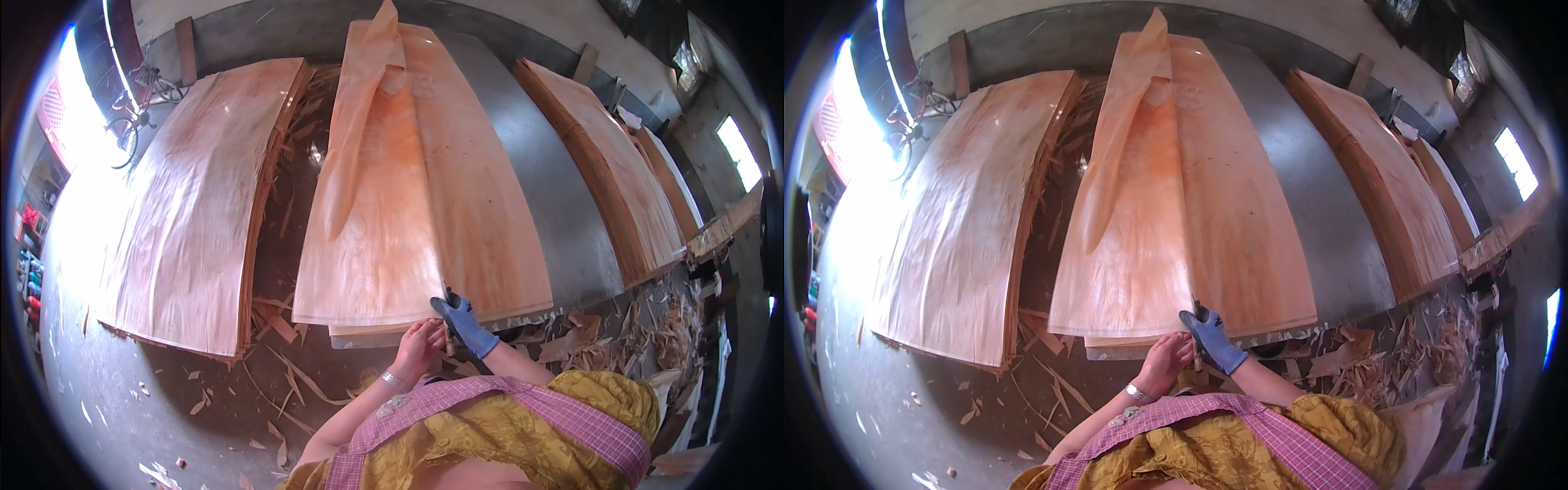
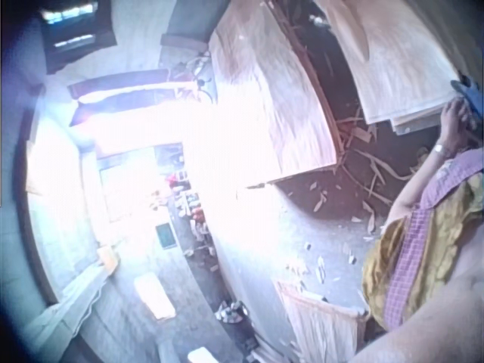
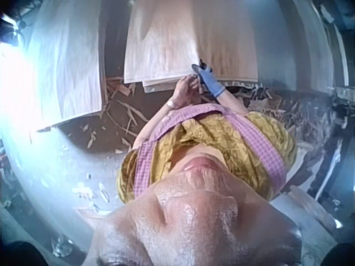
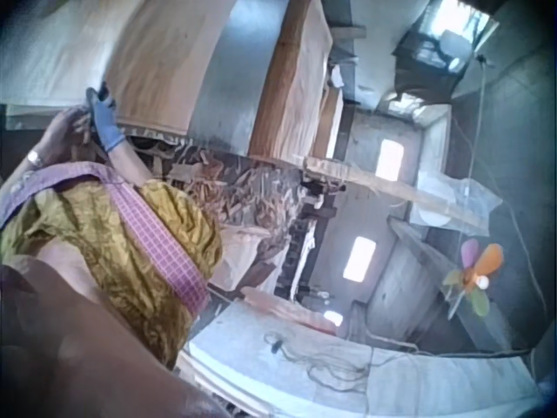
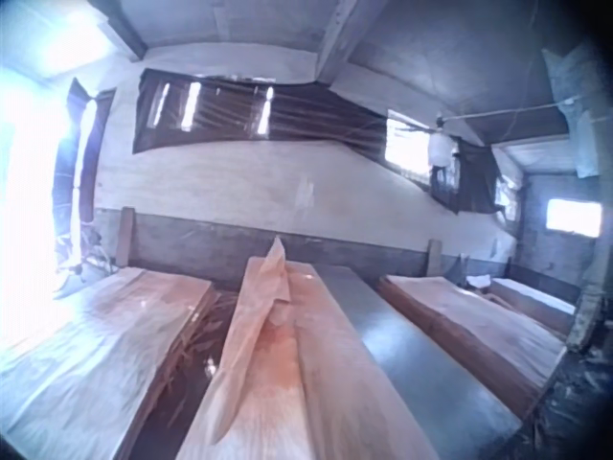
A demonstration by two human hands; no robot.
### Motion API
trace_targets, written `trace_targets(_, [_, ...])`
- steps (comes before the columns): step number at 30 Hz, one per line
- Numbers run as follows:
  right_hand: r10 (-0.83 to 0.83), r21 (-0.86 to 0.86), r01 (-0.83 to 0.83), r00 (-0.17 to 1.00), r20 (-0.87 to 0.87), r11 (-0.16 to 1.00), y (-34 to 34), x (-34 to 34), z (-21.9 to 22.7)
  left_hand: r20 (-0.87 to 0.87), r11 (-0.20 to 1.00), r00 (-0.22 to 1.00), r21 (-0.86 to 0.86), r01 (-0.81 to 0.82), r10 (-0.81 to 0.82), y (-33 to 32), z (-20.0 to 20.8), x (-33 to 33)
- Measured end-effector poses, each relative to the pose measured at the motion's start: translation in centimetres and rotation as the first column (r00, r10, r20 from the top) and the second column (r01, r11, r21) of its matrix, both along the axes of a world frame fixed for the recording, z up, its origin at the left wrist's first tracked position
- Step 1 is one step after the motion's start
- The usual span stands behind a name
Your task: The person uses a utility knife to cut wood veneer sheets, applying adhesive tape to patch defects and moving sheets between work surfaces.
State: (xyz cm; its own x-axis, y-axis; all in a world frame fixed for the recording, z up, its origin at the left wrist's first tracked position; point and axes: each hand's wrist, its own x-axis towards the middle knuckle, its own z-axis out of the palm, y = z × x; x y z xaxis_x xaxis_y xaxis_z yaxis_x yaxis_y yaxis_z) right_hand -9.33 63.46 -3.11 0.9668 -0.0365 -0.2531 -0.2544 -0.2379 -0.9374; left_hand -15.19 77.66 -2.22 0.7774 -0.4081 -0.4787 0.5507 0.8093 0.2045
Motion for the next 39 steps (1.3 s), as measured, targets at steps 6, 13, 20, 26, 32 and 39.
trace_targets(6, [-0.150,0.254,0.152,0.988,-0.027,0.955,-2.1,0.6,10.4,0.212,0.965,0.963,-0.162,0.204,-0.168,1.6,-1.1,-2.7])
trace_targets(13, [-0.254,0.305,0.271,0.962,-0.095,0.913,-17.7,2.0,18.0,0.020,0.932,0.932,-0.021,-0.363,0.363,0.6,-2.7,-5.8])
trace_targets(20, [-0.394,0.517,0.467,0.884,-0.252,0.717,-42.5,-0.4,10.8,0.012,0.481,0.488,0.146,-0.864,0.873,-3.3,-7.6,-11.5])
trace_targets(26, [-0.250,0.409,0.266,0.964,-0.093,0.873,-58.1,-8.0,6.8,0.175,0.545,0.623,0.345,-0.764,0.762,-9.4,-8.7,-16.3])
trace_targets(32, [-0.258,0.033,0.259,0.966,-0.026,0.965,-66.0,-3.2,0.6,0.053,0.544,0.683,0.562,-0.624,0.729,-13.9,-11.6,-8.9])
trace_targets(39, [-0.084,-0.094,0.078,0.994,-0.065,0.992,-69.6,8.8,0.8,0.023,0.502,0.739,0.720,-0.479,0.673,-17.3,-11.7,6.8])
